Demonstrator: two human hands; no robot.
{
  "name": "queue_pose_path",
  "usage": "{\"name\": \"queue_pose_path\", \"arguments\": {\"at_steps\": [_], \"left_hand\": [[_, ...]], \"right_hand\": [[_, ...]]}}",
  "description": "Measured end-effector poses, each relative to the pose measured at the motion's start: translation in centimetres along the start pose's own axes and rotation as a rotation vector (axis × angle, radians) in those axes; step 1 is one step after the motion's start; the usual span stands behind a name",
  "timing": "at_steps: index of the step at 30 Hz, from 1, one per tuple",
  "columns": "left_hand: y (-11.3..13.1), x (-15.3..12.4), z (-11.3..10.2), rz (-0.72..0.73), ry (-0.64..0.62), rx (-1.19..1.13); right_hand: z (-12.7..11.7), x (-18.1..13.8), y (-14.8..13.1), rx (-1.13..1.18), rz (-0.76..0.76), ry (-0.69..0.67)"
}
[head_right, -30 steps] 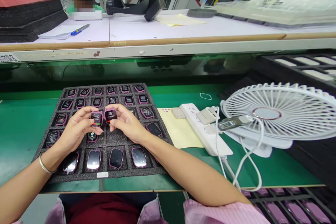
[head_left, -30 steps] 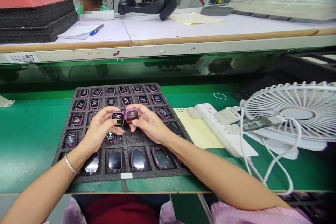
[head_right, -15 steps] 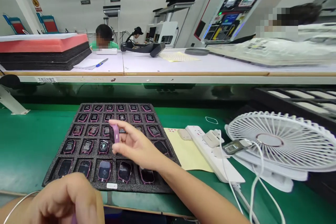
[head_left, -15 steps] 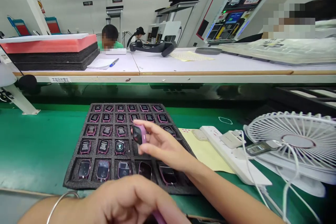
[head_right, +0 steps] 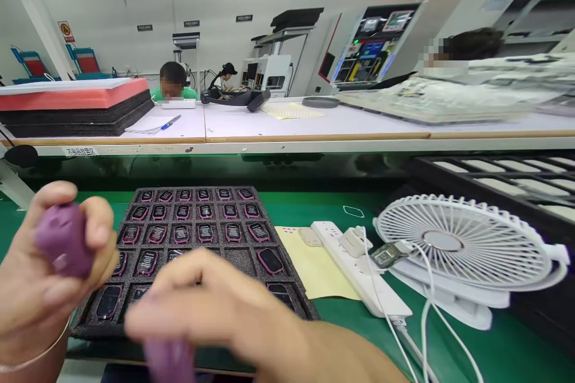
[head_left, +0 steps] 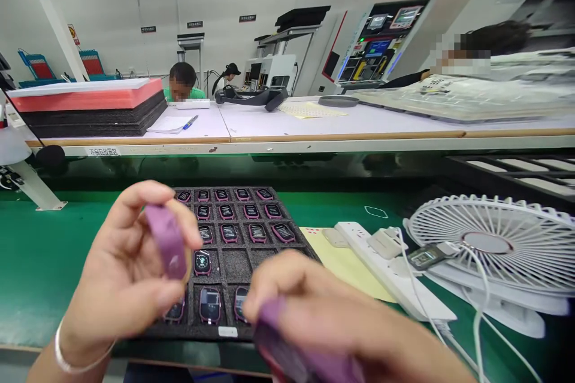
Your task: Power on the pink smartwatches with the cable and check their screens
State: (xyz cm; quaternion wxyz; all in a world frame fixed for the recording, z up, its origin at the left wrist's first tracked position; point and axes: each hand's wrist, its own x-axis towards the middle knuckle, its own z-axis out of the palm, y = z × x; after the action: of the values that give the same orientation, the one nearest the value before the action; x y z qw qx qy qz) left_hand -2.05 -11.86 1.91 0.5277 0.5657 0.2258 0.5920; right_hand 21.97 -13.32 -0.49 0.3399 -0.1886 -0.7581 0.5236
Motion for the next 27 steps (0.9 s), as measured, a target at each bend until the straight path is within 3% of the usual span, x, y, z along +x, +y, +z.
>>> {"name": "queue_pose_path", "arguments": {"at_steps": [4, 7, 10, 14, 20, 27], "left_hand": [[-2.3, 4.5, 0.4, 0.044, 0.024, 0.105], [-5.0, 6.7, -0.4, -0.005, 0.073, 0.132], [-7.4, 7.5, -1.3, -0.077, 0.127, 0.146], [-9.2, 7.5, -1.8, -0.143, 0.134, 0.166], [-9.4, 7.7, -1.8, -0.207, 0.095, 0.103], [-9.6, 7.8, -1.9, -0.181, 0.120, 0.091]], "right_hand": [[-2.2, 3.7, 1.7, 0.343, -0.105, 0.373], [-4.2, 6.5, 4.0, 0.553, 0.018, 0.452], [-5.6, 8.0, 6.3, 0.665, 0.137, 0.475], [-6.0, 8.4, 7.9, 0.685, 0.147, 0.480], [-5.8, 8.4, 8.2, 0.633, 0.117, 0.470], [-5.8, 8.4, 9.0, 0.502, 0.082, 0.457]]}}
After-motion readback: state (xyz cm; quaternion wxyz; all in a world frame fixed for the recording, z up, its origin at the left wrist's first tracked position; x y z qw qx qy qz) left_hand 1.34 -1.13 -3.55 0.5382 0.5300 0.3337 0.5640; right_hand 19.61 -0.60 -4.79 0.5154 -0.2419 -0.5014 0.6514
